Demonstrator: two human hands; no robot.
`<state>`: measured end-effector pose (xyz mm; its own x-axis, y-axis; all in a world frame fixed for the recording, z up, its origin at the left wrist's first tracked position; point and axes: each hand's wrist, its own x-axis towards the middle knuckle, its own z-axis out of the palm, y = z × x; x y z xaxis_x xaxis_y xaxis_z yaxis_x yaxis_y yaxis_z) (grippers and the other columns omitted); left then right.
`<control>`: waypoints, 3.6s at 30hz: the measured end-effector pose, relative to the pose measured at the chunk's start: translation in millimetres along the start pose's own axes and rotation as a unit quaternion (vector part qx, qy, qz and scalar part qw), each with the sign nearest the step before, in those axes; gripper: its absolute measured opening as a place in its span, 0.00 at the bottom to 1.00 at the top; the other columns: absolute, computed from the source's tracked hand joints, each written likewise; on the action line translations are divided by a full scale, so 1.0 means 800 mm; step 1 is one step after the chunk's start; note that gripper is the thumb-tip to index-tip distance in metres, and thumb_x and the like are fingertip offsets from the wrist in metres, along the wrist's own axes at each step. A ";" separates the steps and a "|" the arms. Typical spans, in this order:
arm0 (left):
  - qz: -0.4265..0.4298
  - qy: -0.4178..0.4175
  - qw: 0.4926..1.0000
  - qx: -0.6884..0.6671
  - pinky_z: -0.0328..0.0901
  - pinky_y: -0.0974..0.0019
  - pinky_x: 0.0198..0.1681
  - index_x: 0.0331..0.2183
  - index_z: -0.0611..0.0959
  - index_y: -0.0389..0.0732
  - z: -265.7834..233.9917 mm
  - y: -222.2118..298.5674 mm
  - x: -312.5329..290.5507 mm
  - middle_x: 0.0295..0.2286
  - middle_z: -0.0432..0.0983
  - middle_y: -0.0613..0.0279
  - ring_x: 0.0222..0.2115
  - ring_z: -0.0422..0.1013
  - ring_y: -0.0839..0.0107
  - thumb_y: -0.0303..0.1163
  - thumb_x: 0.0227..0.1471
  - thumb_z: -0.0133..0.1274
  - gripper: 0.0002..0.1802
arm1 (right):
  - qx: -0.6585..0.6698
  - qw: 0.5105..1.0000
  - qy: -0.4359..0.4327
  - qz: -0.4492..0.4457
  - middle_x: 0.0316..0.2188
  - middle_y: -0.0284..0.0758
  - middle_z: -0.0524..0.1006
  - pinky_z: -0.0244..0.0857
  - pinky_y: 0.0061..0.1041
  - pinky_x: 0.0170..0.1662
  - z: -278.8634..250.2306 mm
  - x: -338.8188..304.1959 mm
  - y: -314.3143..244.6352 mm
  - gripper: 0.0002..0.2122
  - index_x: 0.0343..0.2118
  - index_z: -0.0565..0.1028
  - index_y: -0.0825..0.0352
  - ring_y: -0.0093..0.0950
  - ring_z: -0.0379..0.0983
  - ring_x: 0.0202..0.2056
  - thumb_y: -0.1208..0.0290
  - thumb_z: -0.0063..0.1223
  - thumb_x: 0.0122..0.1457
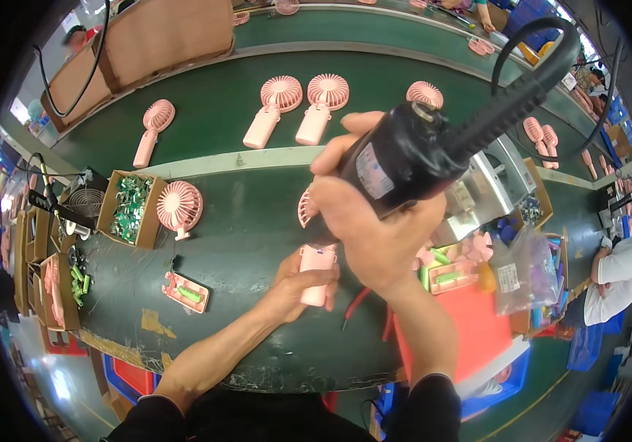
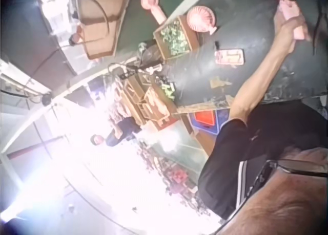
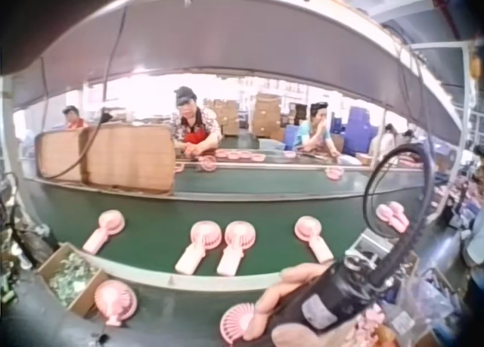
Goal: The person secures portable fan casings using an electric screwdriver, then installs circuit boards, batteries, and fan heads into plastic handles and casings by hand.
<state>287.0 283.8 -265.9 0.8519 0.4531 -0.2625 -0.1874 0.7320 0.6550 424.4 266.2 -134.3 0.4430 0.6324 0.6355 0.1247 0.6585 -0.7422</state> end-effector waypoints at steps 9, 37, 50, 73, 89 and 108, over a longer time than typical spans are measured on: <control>0.000 0.003 1.000 -0.009 0.73 0.63 0.21 0.45 0.68 0.36 0.004 0.004 0.000 0.29 0.71 0.60 0.23 0.73 0.71 0.22 0.50 0.55 0.20 | -0.014 1.000 0.003 0.013 0.30 0.44 0.75 0.74 0.28 0.25 0.000 -0.002 0.012 0.25 0.51 0.63 0.75 0.27 0.74 0.23 0.64 0.59 0.58; 0.013 -0.016 0.998 0.063 0.68 0.63 0.18 0.41 0.73 0.27 -0.002 0.001 -0.008 0.25 0.72 0.53 0.19 0.71 0.66 0.20 0.45 0.48 0.18 | -0.085 0.993 -0.079 0.013 0.24 0.31 0.76 0.65 0.17 0.30 0.023 -0.010 0.019 0.24 0.42 0.71 0.72 0.15 0.70 0.23 0.71 0.71 0.42; 0.013 0.016 0.999 0.033 0.68 0.65 0.19 0.49 0.68 0.34 0.010 0.003 -0.006 0.30 0.72 0.53 0.21 0.71 0.68 0.22 0.48 0.54 0.25 | -0.252 0.939 0.223 -0.065 0.21 0.33 0.76 0.65 0.17 0.26 -0.092 0.054 -0.067 0.11 0.34 0.74 0.73 0.18 0.72 0.20 0.74 0.64 0.52; 0.039 0.000 0.999 -0.020 0.71 0.63 0.27 0.45 0.68 0.37 -0.005 -0.003 -0.007 0.34 0.73 0.56 0.26 0.74 0.68 0.22 0.52 0.52 0.19 | -0.032 0.998 0.037 0.029 0.28 0.45 0.75 0.70 0.28 0.21 -0.023 0.023 -0.001 0.18 0.47 0.66 0.77 0.29 0.73 0.18 0.70 0.54 0.60; 0.048 0.021 0.998 -0.023 0.69 0.64 0.25 0.44 0.71 0.35 0.000 -0.002 -0.007 0.32 0.74 0.55 0.25 0.74 0.66 0.23 0.51 0.52 0.17 | -0.030 0.995 0.044 0.083 0.28 0.44 0.76 0.69 0.25 0.21 -0.008 0.011 0.014 0.14 0.46 0.68 0.77 0.28 0.73 0.18 0.77 0.52 0.59; 0.019 0.003 1.000 -0.024 0.73 0.64 0.28 0.43 0.69 0.34 -0.007 0.003 -0.006 0.33 0.75 0.52 0.29 0.76 0.64 0.23 0.51 0.51 0.17 | -0.054 0.986 0.052 0.148 0.19 0.36 0.73 0.66 0.22 0.21 0.007 0.011 0.015 0.05 0.33 0.70 0.75 0.23 0.70 0.16 0.80 0.51 0.55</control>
<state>279.8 286.3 -267.5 0.8410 0.4838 -0.2423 -0.2427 0.7375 0.6302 425.2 282.0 -136.7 0.5614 0.7417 0.3670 0.0678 0.4008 -0.9137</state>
